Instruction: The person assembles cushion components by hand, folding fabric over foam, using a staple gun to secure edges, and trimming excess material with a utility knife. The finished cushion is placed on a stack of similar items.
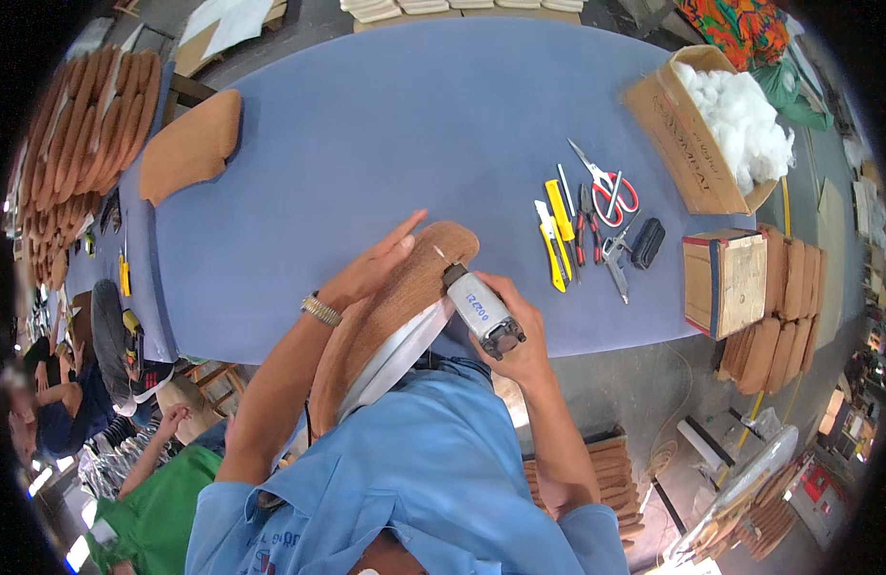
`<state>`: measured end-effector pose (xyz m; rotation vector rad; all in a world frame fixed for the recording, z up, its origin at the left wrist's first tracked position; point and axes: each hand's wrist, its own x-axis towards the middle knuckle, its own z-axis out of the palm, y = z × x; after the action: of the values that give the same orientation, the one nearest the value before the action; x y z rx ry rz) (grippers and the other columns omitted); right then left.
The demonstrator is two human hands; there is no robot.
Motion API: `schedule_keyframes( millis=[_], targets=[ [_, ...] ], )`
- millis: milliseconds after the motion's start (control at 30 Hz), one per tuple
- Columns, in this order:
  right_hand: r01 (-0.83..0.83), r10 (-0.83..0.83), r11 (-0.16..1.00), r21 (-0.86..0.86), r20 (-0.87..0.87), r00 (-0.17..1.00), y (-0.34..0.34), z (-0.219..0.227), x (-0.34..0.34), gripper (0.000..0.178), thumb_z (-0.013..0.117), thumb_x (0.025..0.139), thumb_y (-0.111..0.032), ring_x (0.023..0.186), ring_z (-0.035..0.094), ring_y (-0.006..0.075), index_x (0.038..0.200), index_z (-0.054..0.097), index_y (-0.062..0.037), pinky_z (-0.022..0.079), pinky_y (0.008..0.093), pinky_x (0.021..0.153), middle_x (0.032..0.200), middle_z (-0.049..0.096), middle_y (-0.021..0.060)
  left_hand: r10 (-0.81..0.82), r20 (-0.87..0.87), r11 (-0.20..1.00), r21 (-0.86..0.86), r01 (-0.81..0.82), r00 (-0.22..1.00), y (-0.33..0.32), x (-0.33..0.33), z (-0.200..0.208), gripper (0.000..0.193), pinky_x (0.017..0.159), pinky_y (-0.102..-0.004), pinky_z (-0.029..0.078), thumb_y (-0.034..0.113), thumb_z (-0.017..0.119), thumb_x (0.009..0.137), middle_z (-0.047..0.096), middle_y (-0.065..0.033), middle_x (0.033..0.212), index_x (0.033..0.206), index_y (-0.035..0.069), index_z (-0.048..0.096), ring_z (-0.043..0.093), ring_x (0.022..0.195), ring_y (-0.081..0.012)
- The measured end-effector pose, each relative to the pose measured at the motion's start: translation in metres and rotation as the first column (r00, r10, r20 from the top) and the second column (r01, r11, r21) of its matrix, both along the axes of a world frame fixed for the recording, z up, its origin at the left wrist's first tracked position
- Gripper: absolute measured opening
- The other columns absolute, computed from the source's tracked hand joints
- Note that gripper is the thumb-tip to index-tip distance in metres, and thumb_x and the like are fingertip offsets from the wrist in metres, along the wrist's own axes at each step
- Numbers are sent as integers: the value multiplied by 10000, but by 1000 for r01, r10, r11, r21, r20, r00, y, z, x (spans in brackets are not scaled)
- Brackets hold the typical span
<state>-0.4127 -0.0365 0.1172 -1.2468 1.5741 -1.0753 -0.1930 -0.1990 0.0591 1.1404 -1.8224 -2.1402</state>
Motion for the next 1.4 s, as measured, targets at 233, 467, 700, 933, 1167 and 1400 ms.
schedule_keyframes(
  millis=[233, 467, 700, 933, 1167, 1400],
  targets=[
    [5, -6, 999, -33, -30, 1000, 14, -13, -1, 657, 748, 706, -37, 1069, 730, 312, 1348, 605, -50, 551, 352, 932, 1164, 708, 152, -131, 285, 946, -252, 206, 950, 30, -7, -9, 675, 1284, -571, 114, 577, 229, 1114, 147, -101, 1765, 1688, 223, 226, 95, 1628, -331],
    [9, -10, 999, -36, -7, 1000, 11, -13, -5, 658, 746, 704, -42, 1075, 728, 328, 1347, 607, -55, 552, 358, 938, 1174, 707, 158, -156, 343, 851, -430, 303, 926, 43, -18, 17, 753, 1264, -567, 209, 567, 295, 1099, 172, -183, 1744, 1680, 97, 198, 153, 1612, -374],
    [18, -19, 999, -37, -12, 1000, 14, -17, -3, 583, 748, 775, -93, 1107, 715, 259, 1342, 622, -34, 539, 356, 973, 1219, 716, 149, -227, 155, 749, -603, 274, 962, 37, -15, 26, 775, 1292, -500, 191, 468, 473, 1079, 306, -306, 1651, 1617, -46, 256, 254, 1566, -429],
    [8, -8, 1000, -9, 37, 999, 21, -25, -1, 546, 742, 812, -116, 1050, 665, 199, 1321, 596, 18, 515, 339, 957, 1139, 696, 122, -198, 330, 741, -566, 361, 923, 40, -10, 52, 979, 1288, -523, 217, 500, 643, 956, 201, -265, 1705, 1640, -22, 176, 217, 1591, -387],
    [26, -24, 997, -71, 37, 999, 20, -28, -7, 577, 746, 805, -87, 1137, 688, 244, 1355, 601, 12, 525, 362, 1001, 1218, 704, 157, -470, 318, 641, -519, 566, 824, 7, -43, 63, 996, 1275, -561, 213, 447, 761, 863, 278, -255, 1681, 1633, 37, 281, 224, 1583, -407],
    [-31, 30, 999, 31, 34, 999, 10, -10, -13, 679, 775, 733, -60, 1148, 712, 301, 1390, 606, -53, 534, 351, 973, 1240, 707, 154, 24, -169, 999, -36, -30, 985, -75, -73, -19, 661, 1152, -404, 440, 556, 396, 1113, 701, -161, 1329, 1406, 19, 646, 620, 1302, -256]
  ],
)
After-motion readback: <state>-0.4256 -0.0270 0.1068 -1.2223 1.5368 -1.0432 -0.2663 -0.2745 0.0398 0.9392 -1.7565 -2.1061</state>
